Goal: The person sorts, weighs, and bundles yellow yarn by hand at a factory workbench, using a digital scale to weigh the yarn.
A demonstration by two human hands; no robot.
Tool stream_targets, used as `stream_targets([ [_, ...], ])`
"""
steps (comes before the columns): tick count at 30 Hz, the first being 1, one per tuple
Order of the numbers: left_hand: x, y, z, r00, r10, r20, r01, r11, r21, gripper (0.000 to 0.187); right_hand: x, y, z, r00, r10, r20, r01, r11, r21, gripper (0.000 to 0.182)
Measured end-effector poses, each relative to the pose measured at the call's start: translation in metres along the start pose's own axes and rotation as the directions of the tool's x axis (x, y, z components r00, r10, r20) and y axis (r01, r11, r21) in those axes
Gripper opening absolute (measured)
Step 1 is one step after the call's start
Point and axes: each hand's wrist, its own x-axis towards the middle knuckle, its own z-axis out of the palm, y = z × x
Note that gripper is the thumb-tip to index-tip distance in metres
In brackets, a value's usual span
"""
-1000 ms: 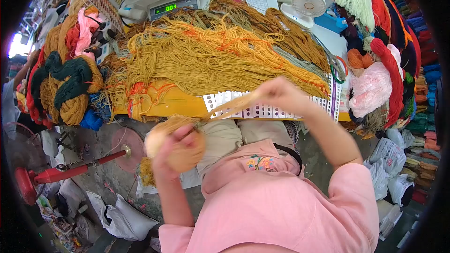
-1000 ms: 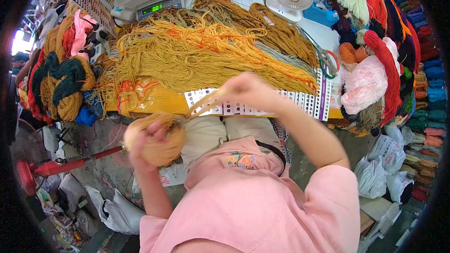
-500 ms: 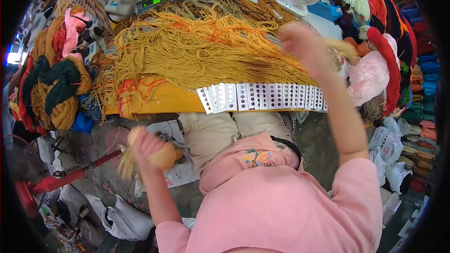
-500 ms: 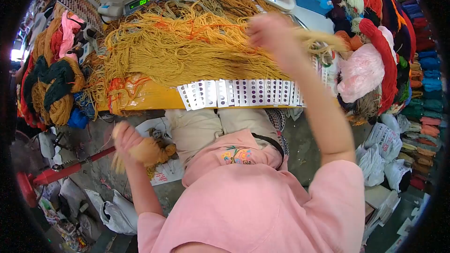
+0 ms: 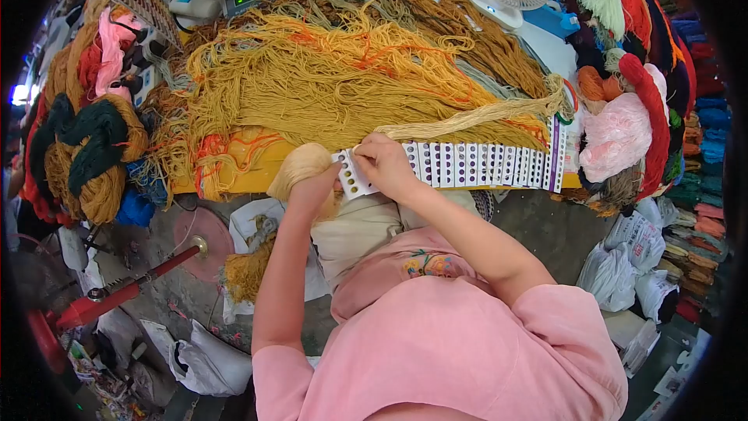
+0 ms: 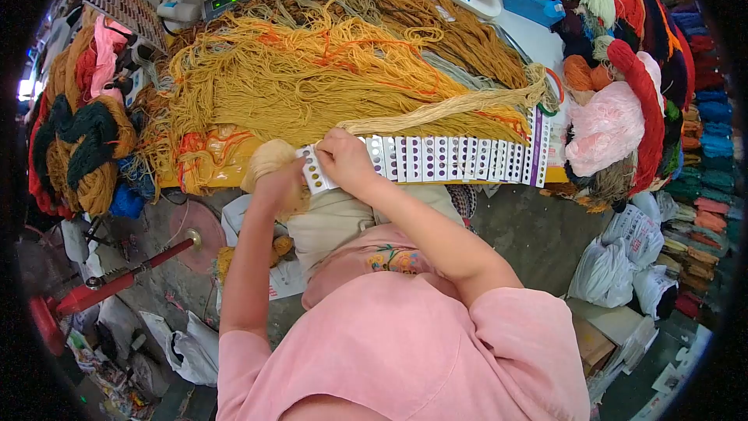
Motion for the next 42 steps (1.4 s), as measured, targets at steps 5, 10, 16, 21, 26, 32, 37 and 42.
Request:
stream_targets([
  [5,-0.001,-0.003,-0.020,0.996,-0.066,0.059,0.071,0.993,-0.091,0.014,-0.010,-0.022,0.009,0.977,0.023,0.214,0.035,0.964,-0.264,0.033],
  [10,0.010,-0.016,-0.019,0.982,-0.068,0.174,0.114,0.958,-0.264,0.015,-0.015,-0.032,0.012,0.979,0.041,0.198,0.031,0.937,-0.347,0.033],
  [16,0.021,-0.028,-0.015,0.976,-0.046,0.212,0.107,0.951,-0.289,0.016,-0.004,-0.016,0.004,0.961,0.049,0.272,-0.049,0.999,-0.006,0.029],
  [21,0.015,-0.021,-0.013,0.992,-0.023,0.120,0.052,0.968,-0.245,0.012,0.003,-0.013,0.007,0.980,0.118,0.159,-0.117,0.993,-0.011,0.026],
  [26,0.001,-0.016,-0.052,0.989,0.061,0.134,0.025,0.824,-0.566,0.010,0.002,-0.009,0.006,0.984,0.096,0.153,-0.103,0.994,0.038,0.026],
  [32,0.005,-0.016,-0.040,1.000,-0.009,0.009,0.012,0.951,-0.309,0.006,-0.003,-0.004,0.011,0.993,-0.003,0.121,0.003,1.000,0.000,0.027],
  [37,-0.032,0.005,-0.046,0.997,-0.019,0.070,0.056,0.807,-0.587,0.009,-0.006,-0.011,0.011,0.994,-0.025,0.109,0.037,0.992,-0.116,0.027],
  [42,-0.036,0.013,-0.050,0.826,0.277,0.491,0.085,0.800,-0.594,0.052,-0.002,-0.004,0.007,0.994,-0.008,0.113,-0.019,0.972,0.235,0.019],
])
